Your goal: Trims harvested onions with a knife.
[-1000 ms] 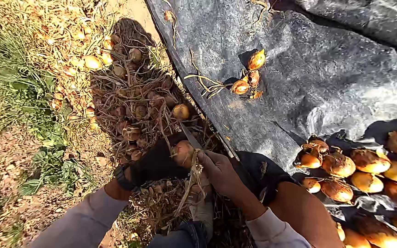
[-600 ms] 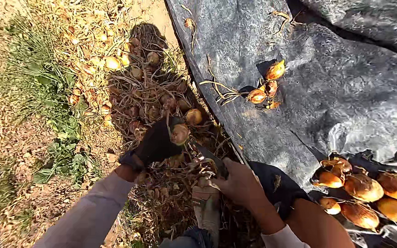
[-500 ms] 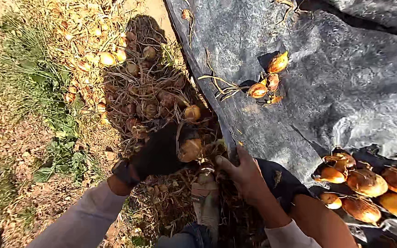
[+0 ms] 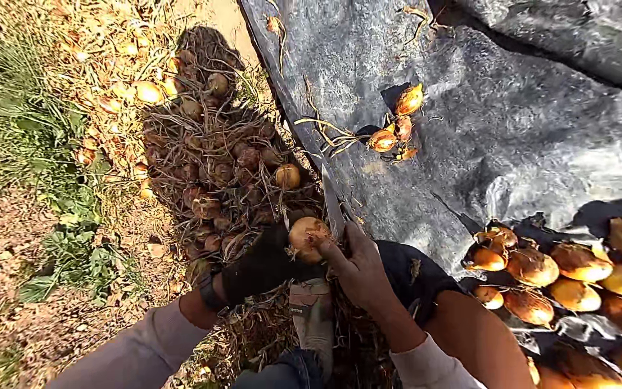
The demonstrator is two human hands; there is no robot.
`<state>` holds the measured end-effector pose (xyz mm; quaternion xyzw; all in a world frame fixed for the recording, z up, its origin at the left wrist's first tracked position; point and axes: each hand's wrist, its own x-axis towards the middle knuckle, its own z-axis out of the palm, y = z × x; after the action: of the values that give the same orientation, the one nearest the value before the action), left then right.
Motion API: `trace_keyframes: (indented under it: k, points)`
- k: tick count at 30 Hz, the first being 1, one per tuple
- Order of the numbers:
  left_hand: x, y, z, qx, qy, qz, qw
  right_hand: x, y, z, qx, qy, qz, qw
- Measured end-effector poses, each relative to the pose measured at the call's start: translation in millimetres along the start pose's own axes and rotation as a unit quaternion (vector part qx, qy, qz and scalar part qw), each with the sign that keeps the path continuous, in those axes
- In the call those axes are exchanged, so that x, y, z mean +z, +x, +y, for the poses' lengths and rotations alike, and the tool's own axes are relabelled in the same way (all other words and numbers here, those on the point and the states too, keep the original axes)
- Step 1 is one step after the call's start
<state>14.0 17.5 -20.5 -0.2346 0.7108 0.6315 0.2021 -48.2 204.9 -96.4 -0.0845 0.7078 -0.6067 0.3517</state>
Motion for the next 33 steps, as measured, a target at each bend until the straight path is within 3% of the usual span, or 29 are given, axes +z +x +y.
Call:
trace_keyframes:
  k: [3, 6, 8, 11, 13, 14, 15, 17, 19, 21, 23, 25, 27, 29, 30, 33]
  points:
    - [-10, 10, 2, 0.033, 0.218, 0.035, 0.975, 2, 2, 7, -0.007, -0.002, -0.051, 0.999]
    - [-19, 29, 1, 0.066, 0.39, 0.134, 0.909, 8, 2, 8, 0.036, 0.058, -0.105, 0.992]
    - [-25, 42, 9, 0.039, 0.373, 0.148, 0.915, 13, 6, 18, 0.088, 0.059, -0.064, 0.992]
    - [-27, 52, 32, 0.05, 0.322, 0.044, 0.945, 4, 18, 26, 0.175, -0.006, -0.022, 0.984]
    - [-31, 67, 38, 0.1, 0.321, 0.002, 0.942, -4, 20, 19, 0.172, -0.02, 0.007, 0.985]
    - [-35, 80, 34, 0.116, 0.351, 0.025, 0.929, -8, 19, 15, 0.147, -0.005, 0.034, 0.988]
    - [-40, 95, 29, 0.108, 0.395, 0.068, 0.91, -9, 19, 15, 0.115, 0.022, 0.067, 0.991]
    - [-54, 130, 13, 0.015, 0.508, 0.131, 0.851, -12, 23, 16, 0.073, 0.047, 0.129, 0.988]
    - [-63, 158, -8, -0.084, 0.567, 0.139, 0.807, -19, 26, 20, 0.069, 0.057, 0.132, 0.987]
    - [-65, 166, -27, -0.1, 0.586, 0.147, 0.791, -24, 29, 28, 0.105, 0.038, 0.113, 0.987]
    - [-52, 144, -12, -0.085, 0.545, 0.14, 0.823, -24, 29, 29, 0.153, -0.05, 0.093, 0.983]
    - [-30, 114, 43, -0.174, 0.416, 0.028, 0.892, -25, 31, 26, 0.199, -0.133, 0.06, 0.969]
    - [-25, 103, 20, -0.018, 0.35, 0.006, 0.937, -23, 33, 25, 0.244, -0.19, 0.016, 0.951]
    - [-25, 99, 19, 0.059, 0.3, -0.072, 0.949, -18, 31, 23, 0.25, -0.213, -0.005, 0.944]
    - [-27, 103, 21, 0.056, 0.294, -0.08, 0.951, -17, 28, 23, 0.234, -0.202, 0.011, 0.951]
    - [-50, 141, 10, 0.051, 0.372, 0.041, 0.926, -23, 23, 27, 0.135, -0.086, 0.106, 0.981]
